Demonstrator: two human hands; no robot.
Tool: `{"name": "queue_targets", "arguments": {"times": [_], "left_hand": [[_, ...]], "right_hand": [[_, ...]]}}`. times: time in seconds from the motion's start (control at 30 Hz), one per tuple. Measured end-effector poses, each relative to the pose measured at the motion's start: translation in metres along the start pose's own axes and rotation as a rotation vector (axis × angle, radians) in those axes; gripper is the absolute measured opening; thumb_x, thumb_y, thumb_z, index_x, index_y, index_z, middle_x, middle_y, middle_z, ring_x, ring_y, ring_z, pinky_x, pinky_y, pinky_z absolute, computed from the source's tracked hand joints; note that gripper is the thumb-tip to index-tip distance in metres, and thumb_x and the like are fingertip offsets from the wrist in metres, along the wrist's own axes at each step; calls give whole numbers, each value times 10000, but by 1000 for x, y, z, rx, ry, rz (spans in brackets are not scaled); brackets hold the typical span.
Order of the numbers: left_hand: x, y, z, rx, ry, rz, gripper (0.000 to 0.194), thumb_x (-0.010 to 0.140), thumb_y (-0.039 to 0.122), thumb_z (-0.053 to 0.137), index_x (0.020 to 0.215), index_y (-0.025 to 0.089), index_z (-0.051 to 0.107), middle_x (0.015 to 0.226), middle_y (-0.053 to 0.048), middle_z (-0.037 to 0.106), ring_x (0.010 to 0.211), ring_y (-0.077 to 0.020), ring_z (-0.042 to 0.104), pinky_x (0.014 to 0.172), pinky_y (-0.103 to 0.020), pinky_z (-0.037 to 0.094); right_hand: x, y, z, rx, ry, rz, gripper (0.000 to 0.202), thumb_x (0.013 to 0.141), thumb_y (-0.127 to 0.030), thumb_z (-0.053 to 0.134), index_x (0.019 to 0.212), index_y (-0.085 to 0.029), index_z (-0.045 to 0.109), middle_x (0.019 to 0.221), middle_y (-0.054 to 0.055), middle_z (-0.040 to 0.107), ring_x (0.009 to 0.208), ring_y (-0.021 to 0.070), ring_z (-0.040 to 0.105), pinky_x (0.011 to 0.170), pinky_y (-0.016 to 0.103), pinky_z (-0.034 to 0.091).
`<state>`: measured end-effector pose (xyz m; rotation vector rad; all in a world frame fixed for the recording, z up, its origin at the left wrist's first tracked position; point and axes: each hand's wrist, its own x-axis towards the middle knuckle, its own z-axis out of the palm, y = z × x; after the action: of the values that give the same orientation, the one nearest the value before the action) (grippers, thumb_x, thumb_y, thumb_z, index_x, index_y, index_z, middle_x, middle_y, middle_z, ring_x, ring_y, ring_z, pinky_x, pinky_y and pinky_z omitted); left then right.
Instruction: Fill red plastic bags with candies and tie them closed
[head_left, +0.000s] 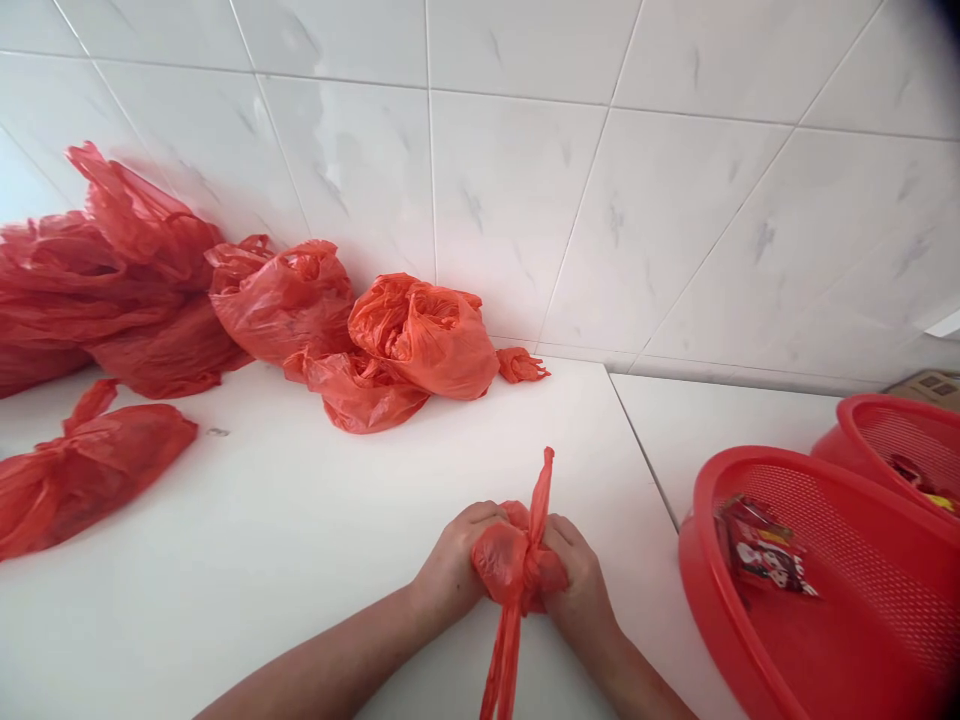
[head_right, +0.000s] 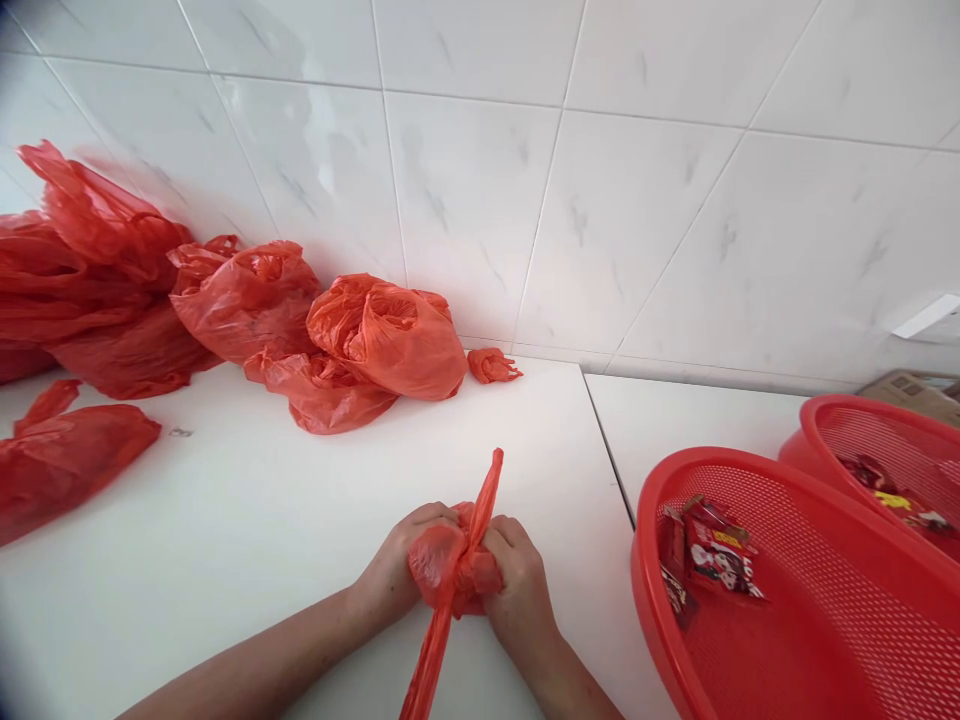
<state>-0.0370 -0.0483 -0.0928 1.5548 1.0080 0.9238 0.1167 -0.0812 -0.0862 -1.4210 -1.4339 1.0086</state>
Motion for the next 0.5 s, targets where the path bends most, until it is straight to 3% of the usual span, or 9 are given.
{"name": "queue_targets", "arguments": {"times": [0.13,0.23,0.33,0.5], "left_hand": [[-2,5,-6,42,57,91,123,730,151,588,610,174,567,688,-13,575,639,-139,532,585,-273,463],[-11,13,-28,97,160,122,125,712,105,562,604,168,568,699,-20,596,663,-146,551,602,-270,462],[-30,19,-66,154,357,98,114,742,120,500,679,163,585,738,-27,638,664,-152,582,610,-276,483],[-76,14,-154,357,872,18,65,701,171,520,713,162,583,691,-15,620,657,-185,574,617,-323,492]], "right_hand": [[-2,5,-3,-146,-48,-210,210,844,-249,484,939,-266,670,926,41,634,834,208,613,721,316,528],[-2,10,-13,-268,-31,-358,373,805,-289,576,1178,-279,563,1154,66,606,1032,256,592,838,377,524],[-2,22,-21,-363,116,-369,455,799,-368,604,1237,-287,510,1229,79,574,1103,288,569,833,421,540],[4,39,-25,-371,111,-242,292,836,-430,546,1095,-312,611,1181,73,600,1067,283,588,485,273,550]]}}
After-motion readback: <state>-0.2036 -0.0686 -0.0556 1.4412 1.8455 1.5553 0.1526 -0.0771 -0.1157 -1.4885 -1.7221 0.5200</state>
